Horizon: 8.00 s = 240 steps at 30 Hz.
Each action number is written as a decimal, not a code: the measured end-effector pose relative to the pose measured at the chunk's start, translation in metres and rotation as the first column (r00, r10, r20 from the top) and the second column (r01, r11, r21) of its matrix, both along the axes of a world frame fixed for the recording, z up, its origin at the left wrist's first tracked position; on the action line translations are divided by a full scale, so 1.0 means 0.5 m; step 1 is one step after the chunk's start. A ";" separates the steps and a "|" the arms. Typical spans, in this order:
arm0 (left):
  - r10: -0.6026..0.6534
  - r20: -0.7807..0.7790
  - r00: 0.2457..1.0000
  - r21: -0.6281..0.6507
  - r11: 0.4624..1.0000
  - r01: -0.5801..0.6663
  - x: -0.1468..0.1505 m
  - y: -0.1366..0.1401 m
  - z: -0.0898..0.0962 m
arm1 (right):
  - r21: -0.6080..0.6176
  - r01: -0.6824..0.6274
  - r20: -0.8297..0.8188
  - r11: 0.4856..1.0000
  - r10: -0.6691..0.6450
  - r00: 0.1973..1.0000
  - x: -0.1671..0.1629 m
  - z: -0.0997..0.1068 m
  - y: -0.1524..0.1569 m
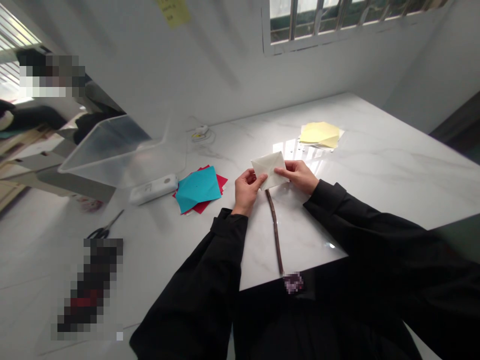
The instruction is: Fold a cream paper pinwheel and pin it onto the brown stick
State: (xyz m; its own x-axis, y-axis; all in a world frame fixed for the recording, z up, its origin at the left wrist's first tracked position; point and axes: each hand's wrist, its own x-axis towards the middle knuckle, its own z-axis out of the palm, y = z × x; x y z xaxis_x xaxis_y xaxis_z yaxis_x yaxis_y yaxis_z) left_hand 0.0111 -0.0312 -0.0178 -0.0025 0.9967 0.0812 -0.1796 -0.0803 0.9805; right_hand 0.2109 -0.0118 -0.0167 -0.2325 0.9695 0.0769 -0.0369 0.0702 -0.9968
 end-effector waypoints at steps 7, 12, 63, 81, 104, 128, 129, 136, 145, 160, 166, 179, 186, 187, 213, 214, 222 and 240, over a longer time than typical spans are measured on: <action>-0.002 0.006 1.000 -0.022 1.000 0.002 -0.001 -0.003 0.005 | 0.004 0.003 -0.016 1.000 -0.003 1.000 -0.002 0.000 -0.001; -0.016 0.021 1.000 -0.040 0.999 0.017 -0.001 -0.004 0.009 | -0.005 0.011 -0.025 1.000 -0.011 1.000 -0.003 -0.002 0.000; -0.094 -0.082 0.992 -0.085 0.993 0.087 0.001 -0.017 0.030 | 0.062 -0.020 0.148 0.998 0.011 0.989 0.000 0.006 -0.004; -0.094 -0.096 0.991 -0.057 0.994 0.089 0.002 -0.014 0.025 | 0.111 -0.058 0.188 0.992 0.036 0.981 0.000 0.007 -0.006; 0.067 0.101 0.993 -0.076 0.995 -0.060 -0.005 0.004 -0.001 | 0.442 0.503 0.599 0.742 -0.662 0.451 0.143 -0.056 0.127; 0.064 0.113 0.992 -0.075 0.996 -0.055 0.004 0.003 0.002 | 0.535 0.521 0.399 0.665 -0.743 0.538 0.162 -0.038 0.188; 0.066 0.114 0.991 -0.073 0.996 -0.057 0.004 0.004 0.002 | 0.567 0.535 0.335 0.626 -0.769 0.544 0.165 -0.034 0.188; 0.058 0.108 0.993 -0.071 0.996 -0.050 0.004 0.006 -0.001 | 0.498 0.410 0.190 0.764 -0.558 0.808 0.127 -0.023 0.156; 0.060 0.108 0.992 -0.063 0.997 -0.054 0.004 0.004 0.001 | 0.327 0.264 0.260 0.907 -0.355 0.898 0.088 -0.032 0.131; 0.087 0.091 0.992 -0.057 0.995 -0.082 0.006 0.005 0.002 | 0.053 0.159 -0.066 0.986 -0.155 0.986 0.061 0.005 0.108; 0.092 0.056 0.994 -0.047 0.995 -0.090 0.005 0.001 0.005 | 0.037 0.132 -0.155 0.991 -0.125 0.980 0.052 0.038 0.090; 0.092 -0.076 0.993 -0.012 0.996 -0.094 -0.002 -0.011 0.016 | 0.215 -0.265 0.189 0.940 0.226 0.956 0.000 0.069 0.033; 0.075 -0.085 0.994 0.011 0.997 -0.074 0.000 -0.010 0.014 | 0.296 -0.248 0.276 0.922 0.165 0.947 -0.011 0.053 0.030; 0.075 -0.087 0.993 0.013 0.997 -0.074 -0.001 -0.009 0.011 | 0.306 -0.244 0.279 0.920 0.158 0.947 -0.011 0.051 0.030; 0.048 -0.004 0.999 -0.015 0.999 -0.048 0.004 -0.009 0.014 | 0.304 -0.156 0.352 0.940 0.041 0.935 -0.016 0.055 0.023; 0.049 -0.004 0.999 -0.013 0.999 -0.049 0.005 -0.010 0.015 | 0.302 -0.146 0.352 0.942 0.032 0.936 -0.016 0.056 0.022; 0.041 -0.028 0.999 -0.006 0.999 -0.041 0.006 -0.009 0.016 | 0.298 -0.115 0.319 0.948 0.015 0.948 -0.021 0.059 0.018; 0.077 0.013 0.997 0.001 0.997 -0.077 0.006 0.000 -0.002 | 0.346 -0.041 0.236 0.937 -0.044 0.971 -0.038 0.057 0.002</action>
State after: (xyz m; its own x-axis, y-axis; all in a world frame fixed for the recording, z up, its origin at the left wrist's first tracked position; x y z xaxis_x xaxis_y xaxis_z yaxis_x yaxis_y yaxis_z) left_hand 0.0141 -0.0312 -0.0188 -0.0804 0.9934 0.0822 -0.1852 -0.0959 0.9780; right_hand 0.1917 -0.0108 0.0120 -0.2839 0.8923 0.3509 0.1968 0.4124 -0.8895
